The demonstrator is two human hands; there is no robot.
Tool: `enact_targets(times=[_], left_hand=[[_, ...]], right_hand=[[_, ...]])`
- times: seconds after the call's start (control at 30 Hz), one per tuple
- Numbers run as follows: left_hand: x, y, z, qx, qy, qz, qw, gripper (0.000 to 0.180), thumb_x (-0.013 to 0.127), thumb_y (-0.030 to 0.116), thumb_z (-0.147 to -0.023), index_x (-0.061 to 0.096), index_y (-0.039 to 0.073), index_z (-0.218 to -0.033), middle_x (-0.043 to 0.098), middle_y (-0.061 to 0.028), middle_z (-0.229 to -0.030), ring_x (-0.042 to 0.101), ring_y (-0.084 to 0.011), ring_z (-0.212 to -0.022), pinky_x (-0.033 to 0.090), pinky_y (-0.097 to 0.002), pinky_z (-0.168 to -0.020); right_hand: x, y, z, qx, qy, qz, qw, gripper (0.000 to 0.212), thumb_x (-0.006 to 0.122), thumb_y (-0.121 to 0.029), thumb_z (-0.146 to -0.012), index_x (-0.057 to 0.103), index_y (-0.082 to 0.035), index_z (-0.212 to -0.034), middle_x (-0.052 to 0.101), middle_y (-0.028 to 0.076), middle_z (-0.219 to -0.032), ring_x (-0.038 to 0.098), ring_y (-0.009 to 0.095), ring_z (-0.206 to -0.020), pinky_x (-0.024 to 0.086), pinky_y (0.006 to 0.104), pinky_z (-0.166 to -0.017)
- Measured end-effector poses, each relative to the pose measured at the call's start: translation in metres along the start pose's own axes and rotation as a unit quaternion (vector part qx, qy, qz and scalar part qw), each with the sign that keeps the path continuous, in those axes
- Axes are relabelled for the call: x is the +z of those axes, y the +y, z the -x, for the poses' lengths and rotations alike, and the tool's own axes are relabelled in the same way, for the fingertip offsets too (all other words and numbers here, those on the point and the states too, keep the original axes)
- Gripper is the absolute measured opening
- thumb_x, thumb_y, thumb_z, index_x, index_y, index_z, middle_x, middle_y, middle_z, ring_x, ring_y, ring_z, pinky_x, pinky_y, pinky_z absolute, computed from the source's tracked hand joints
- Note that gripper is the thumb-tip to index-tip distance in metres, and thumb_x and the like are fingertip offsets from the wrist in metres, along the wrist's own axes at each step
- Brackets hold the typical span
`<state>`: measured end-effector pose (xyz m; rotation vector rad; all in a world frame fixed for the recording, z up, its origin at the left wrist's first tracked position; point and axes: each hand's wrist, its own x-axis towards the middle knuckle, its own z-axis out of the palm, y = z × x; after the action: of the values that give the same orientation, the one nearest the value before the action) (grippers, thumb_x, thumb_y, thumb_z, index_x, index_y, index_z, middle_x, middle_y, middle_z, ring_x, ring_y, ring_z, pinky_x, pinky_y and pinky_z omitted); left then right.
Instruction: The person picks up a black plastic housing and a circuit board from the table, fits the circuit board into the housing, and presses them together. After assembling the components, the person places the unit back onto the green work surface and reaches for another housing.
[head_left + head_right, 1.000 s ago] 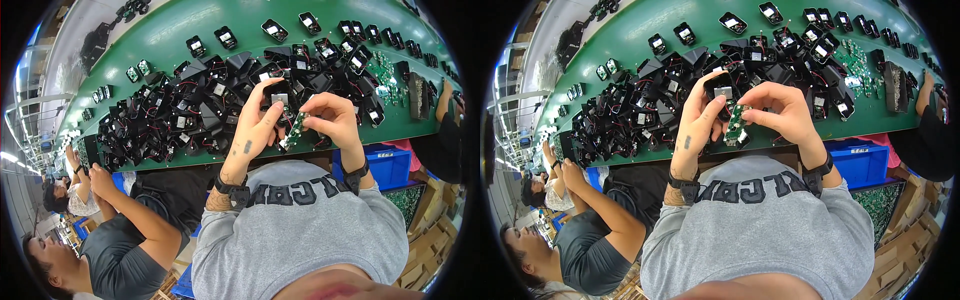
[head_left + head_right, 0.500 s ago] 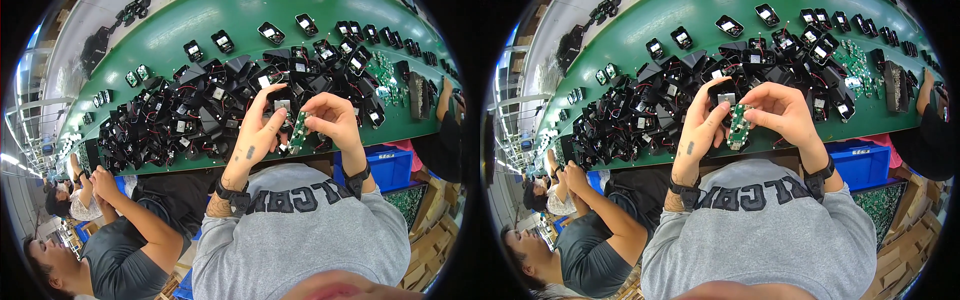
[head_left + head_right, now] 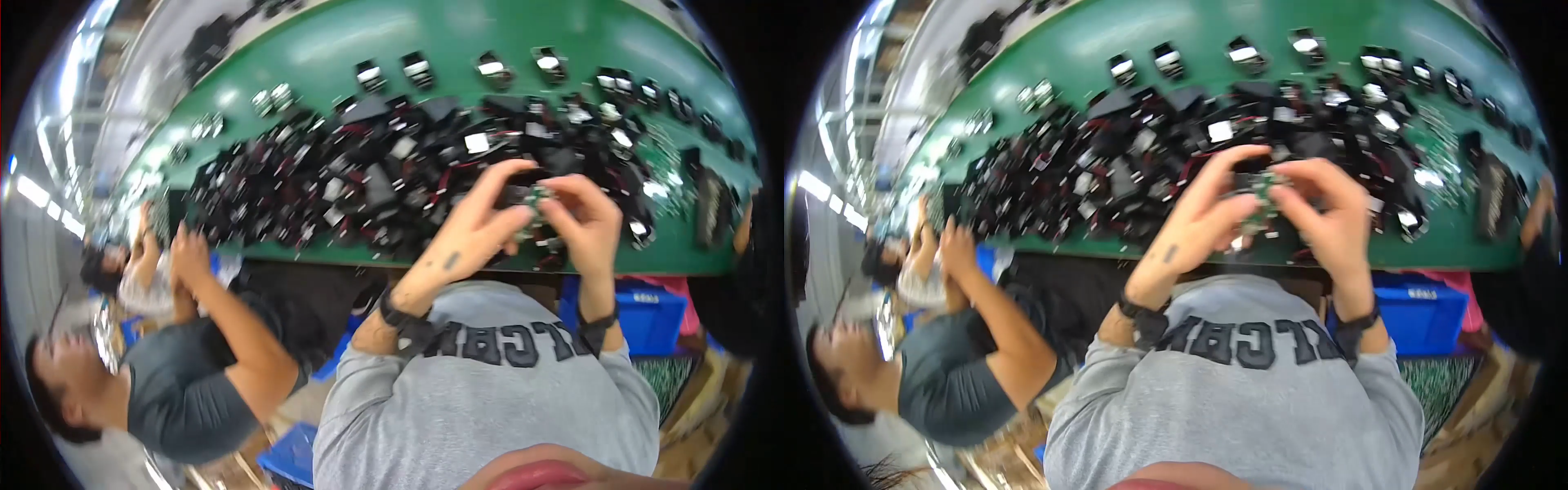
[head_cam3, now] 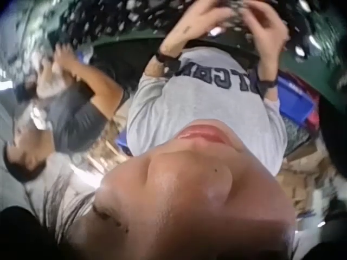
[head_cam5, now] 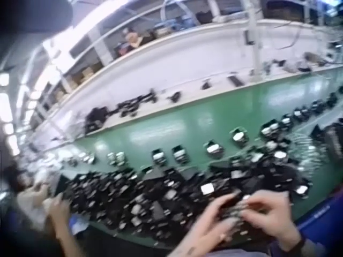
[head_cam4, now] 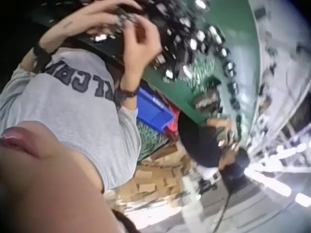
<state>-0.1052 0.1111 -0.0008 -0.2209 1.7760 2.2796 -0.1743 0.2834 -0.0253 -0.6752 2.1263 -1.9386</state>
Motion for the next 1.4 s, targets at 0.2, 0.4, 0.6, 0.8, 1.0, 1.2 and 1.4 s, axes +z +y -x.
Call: enact_targets(times=[0.2, 0.4, 0.6, 0.8, 1.0, 1.2, 1.4], left_hand=[[0.017, -0.009, 0.021, 0.017, 0.01, -0.039, 0.999, 0.061, 0.058, 0.004, -0.088, 0.029, 0.015, -0.141, 0.055, -0.0055, -0.098, 0.055, -0.0081, -0.068, 0.046, -0.0228, -0.059], [0.036, -0.018, 0.036, 0.057, 0.054, 0.047, 0.996, 0.059, 0.056, 0.008, -0.09, 0.028, 0.017, -0.141, 0.056, -0.0042, -0.092, 0.053, -0.0064, -0.058, 0.038, -0.0178, -0.045], [0.05, -0.028, 0.052, 0.092, 0.125, 0.033, 0.987, 0.061, 0.052, 0.004, -0.092, 0.023, 0.015, -0.144, 0.056, -0.0109, -0.094, 0.053, -0.0082, -0.055, 0.037, -0.0174, -0.041], [0.079, -0.027, 0.05, 0.126, 0.113, 0.039, 0.985, 0.062, 0.049, 0.005, -0.093, 0.018, 0.015, -0.146, 0.06, -0.0121, -0.086, 0.059, -0.013, -0.06, 0.044, -0.0204, -0.044], [0.092, -0.031, 0.052, 0.148, 0.09, 0.033, 0.984, 0.065, 0.052, 0.002, -0.09, 0.018, 0.013, -0.145, 0.057, -0.0155, -0.103, 0.063, -0.017, -0.068, 0.052, -0.025, -0.054], [0.097, -0.039, 0.04, 0.266, 0.147, -0.039, 0.952, 0.063, 0.05, -0.005, -0.088, 0.021, 0.01, -0.142, 0.06, -0.0165, -0.107, 0.065, -0.0196, -0.072, 0.058, -0.0313, -0.063], [0.097, -0.049, 0.02, 0.317, 0.155, -0.07, 0.933, 0.061, 0.051, -0.008, -0.089, 0.022, 0.007, -0.14, 0.058, -0.0166, -0.11, 0.065, -0.0198, -0.08, 0.058, -0.0329, -0.069]], right_hand=[[0.002, -0.009, 0.013, -0.072, 0.022, 0.044, 0.996, 0.027, 0.069, 0.007, -0.073, 0.067, 0.001, -0.099, 0.058, 0.007, -0.099, 0.056, 0.01, -0.081, 0.044, 0.0203, -0.068], [-0.008, -0.01, 0.03, -0.275, -0.018, 0.102, 0.956, 0.03, 0.072, 0.003, -0.067, 0.068, -0.002, -0.097, 0.061, 0.008, -0.097, 0.058, 0.02, -0.087, 0.047, 0.0293, -0.074], [-0.007, 0.0, 0.044, -0.372, -0.072, 0.06, 0.923, 0.043, 0.083, -0.019, -0.057, 0.069, -0.006, -0.095, 0.066, 0.005, -0.093, 0.059, 0.027, -0.09, 0.048, 0.0364, -0.076], [-0.028, -0.005, 0.055, -0.399, 0.021, 0.069, 0.914, 0.029, 0.078, -0.003, -0.064, 0.069, -0.004, -0.092, 0.067, 0.006, -0.09, 0.061, 0.024, -0.085, 0.049, 0.0323, -0.072], [-0.03, -0.009, 0.062, -0.319, 0.064, 0.032, 0.945, 0.025, 0.071, 0.003, -0.071, 0.07, -0.002, -0.096, 0.067, 0.006, -0.087, 0.059, 0.023, -0.083, 0.047, 0.0304, -0.073], [-0.027, -0.022, 0.07, -0.198, 0.079, -0.061, 0.975, 0.033, 0.065, 0.006, -0.08, 0.063, 0.002, -0.112, 0.063, 0.006, -0.09, 0.059, 0.015, -0.085, 0.046, 0.0283, -0.08], [-0.02, 0.004, 0.068, -0.118, 0.11, -0.165, 0.973, 0.022, 0.067, 0.01, -0.076, 0.069, 0.004, -0.097, 0.063, 0.008, -0.09, 0.059, 0.016, -0.09, 0.047, 0.0262, -0.079]])
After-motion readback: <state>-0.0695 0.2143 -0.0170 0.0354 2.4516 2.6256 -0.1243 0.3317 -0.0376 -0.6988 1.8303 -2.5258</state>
